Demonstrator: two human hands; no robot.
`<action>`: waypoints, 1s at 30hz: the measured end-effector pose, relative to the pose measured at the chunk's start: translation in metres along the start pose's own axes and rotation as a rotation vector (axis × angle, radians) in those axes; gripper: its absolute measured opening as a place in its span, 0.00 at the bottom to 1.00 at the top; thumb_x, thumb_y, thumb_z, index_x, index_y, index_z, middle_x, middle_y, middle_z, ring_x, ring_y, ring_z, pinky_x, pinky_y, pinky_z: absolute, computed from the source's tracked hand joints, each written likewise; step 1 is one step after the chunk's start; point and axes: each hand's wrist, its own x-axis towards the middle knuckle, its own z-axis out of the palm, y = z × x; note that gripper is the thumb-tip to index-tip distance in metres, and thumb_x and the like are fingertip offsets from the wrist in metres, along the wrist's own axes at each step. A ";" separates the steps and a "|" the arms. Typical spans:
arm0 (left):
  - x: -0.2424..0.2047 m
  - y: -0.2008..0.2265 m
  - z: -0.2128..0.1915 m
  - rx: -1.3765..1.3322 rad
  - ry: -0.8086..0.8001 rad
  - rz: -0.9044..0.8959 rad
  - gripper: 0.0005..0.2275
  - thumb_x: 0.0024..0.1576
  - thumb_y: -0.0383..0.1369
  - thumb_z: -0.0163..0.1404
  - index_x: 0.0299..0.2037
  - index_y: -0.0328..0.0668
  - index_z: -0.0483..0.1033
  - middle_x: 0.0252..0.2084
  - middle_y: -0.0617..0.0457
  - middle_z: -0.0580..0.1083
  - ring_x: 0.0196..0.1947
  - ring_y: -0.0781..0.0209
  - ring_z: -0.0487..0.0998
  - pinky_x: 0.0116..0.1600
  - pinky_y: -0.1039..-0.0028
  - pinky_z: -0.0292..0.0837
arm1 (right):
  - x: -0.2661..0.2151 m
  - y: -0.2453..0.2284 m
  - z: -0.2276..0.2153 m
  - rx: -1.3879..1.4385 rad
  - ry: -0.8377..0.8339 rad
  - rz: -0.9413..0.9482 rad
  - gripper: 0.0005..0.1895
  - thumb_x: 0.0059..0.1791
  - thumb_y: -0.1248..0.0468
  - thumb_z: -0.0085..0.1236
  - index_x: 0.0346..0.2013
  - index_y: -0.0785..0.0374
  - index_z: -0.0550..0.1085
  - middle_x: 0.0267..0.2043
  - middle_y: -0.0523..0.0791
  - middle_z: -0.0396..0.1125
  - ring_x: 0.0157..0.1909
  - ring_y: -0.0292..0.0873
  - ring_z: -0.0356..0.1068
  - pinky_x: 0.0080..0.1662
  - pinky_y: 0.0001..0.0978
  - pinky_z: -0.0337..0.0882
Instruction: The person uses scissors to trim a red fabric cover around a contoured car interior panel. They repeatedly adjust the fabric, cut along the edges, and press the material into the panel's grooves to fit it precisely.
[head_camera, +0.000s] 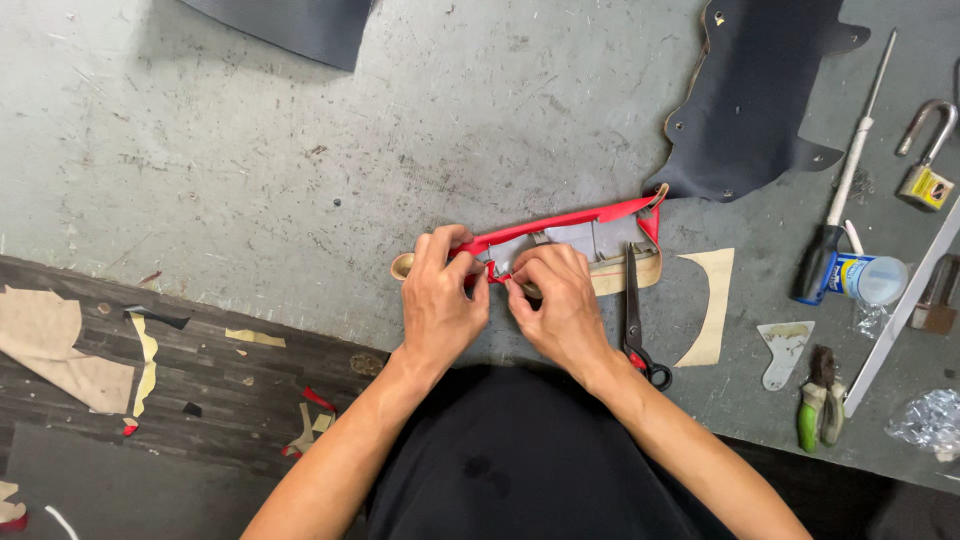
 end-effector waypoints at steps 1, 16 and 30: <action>-0.001 0.000 -0.001 0.005 -0.006 0.001 0.05 0.45 0.20 0.60 0.29 0.33 0.77 0.49 0.49 0.72 0.48 0.49 0.74 0.46 0.62 0.73 | -0.001 0.000 0.003 0.004 -0.004 0.016 0.08 0.42 0.71 0.65 0.30 0.66 0.72 0.40 0.46 0.69 0.47 0.51 0.66 0.51 0.43 0.65; 0.001 -0.003 -0.007 -0.019 -0.027 0.051 0.07 0.48 0.21 0.61 0.35 0.32 0.77 0.50 0.46 0.72 0.48 0.47 0.73 0.48 0.61 0.73 | 0.010 0.004 -0.004 0.058 -0.120 0.014 0.10 0.47 0.72 0.63 0.40 0.65 0.71 0.44 0.47 0.68 0.45 0.53 0.67 0.50 0.43 0.66; 0.005 -0.016 -0.012 -0.064 -0.147 0.136 0.08 0.45 0.21 0.61 0.33 0.39 0.79 0.51 0.46 0.72 0.50 0.44 0.73 0.71 0.52 0.65 | 0.011 0.015 -0.018 0.013 -0.159 -0.239 0.09 0.43 0.70 0.66 0.36 0.63 0.75 0.42 0.43 0.70 0.44 0.48 0.70 0.49 0.42 0.69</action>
